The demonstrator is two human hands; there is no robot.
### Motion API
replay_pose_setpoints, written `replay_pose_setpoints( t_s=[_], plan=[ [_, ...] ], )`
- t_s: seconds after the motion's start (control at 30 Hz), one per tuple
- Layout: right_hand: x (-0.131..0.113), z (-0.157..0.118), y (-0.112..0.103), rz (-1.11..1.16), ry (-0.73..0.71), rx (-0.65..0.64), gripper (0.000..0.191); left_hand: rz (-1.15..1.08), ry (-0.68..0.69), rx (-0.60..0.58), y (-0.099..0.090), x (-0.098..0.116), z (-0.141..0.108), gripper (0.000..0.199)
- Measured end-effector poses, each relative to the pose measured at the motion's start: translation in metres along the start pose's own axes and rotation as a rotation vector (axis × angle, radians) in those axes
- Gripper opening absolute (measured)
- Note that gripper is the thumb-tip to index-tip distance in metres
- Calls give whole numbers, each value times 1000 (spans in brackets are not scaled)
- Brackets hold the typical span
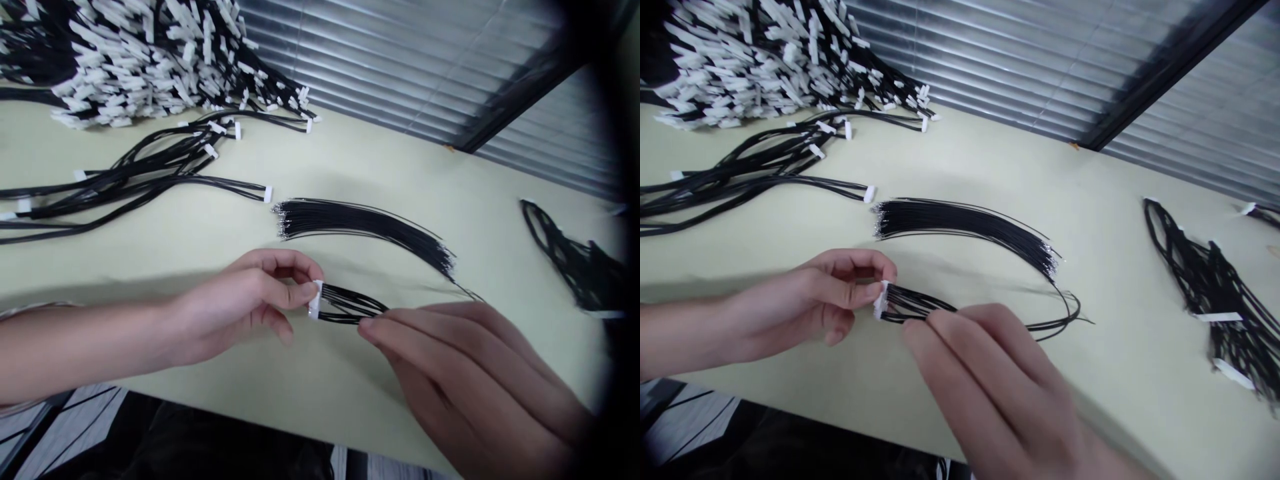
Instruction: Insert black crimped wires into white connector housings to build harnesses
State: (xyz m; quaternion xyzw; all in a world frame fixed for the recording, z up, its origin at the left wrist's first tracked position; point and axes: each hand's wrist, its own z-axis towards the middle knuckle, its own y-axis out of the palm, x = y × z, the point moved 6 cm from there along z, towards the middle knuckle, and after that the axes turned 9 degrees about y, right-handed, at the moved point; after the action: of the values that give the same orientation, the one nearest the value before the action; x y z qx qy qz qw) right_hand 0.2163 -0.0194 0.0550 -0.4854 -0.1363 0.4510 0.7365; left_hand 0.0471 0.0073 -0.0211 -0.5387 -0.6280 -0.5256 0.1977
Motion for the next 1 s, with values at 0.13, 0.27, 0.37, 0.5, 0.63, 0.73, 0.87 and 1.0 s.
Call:
replay_pose_setpoints(
  t_s=[0.13,0.27,0.37,0.5,0.63,0.73,0.87,1.0],
  plan=[
    [2,8,1,72,62,52,18,20,-12,4,0,2,-1,8],
    [3,10,2,70,68,3,19,18,-12,-3,0,2,-1,8],
    [2,9,1,68,53,47,17,15,-13,-4,0,1,-1,9],
    [-1,11,3,67,33,85,19,21,-10,-6,0,1,0,9],
    [-1,10,4,50,16,90,20,21,-8,1,-1,2,0,9],
    [0,8,5,49,5,90,20,24,-6,-8,-1,1,-1,8],
    [-1,10,6,20,-16,82,14,30,-9,-4,-1,-1,-1,7],
    [-5,15,5,-6,-18,125,19,16,-14,1,0,-1,-1,7]
  ],
)
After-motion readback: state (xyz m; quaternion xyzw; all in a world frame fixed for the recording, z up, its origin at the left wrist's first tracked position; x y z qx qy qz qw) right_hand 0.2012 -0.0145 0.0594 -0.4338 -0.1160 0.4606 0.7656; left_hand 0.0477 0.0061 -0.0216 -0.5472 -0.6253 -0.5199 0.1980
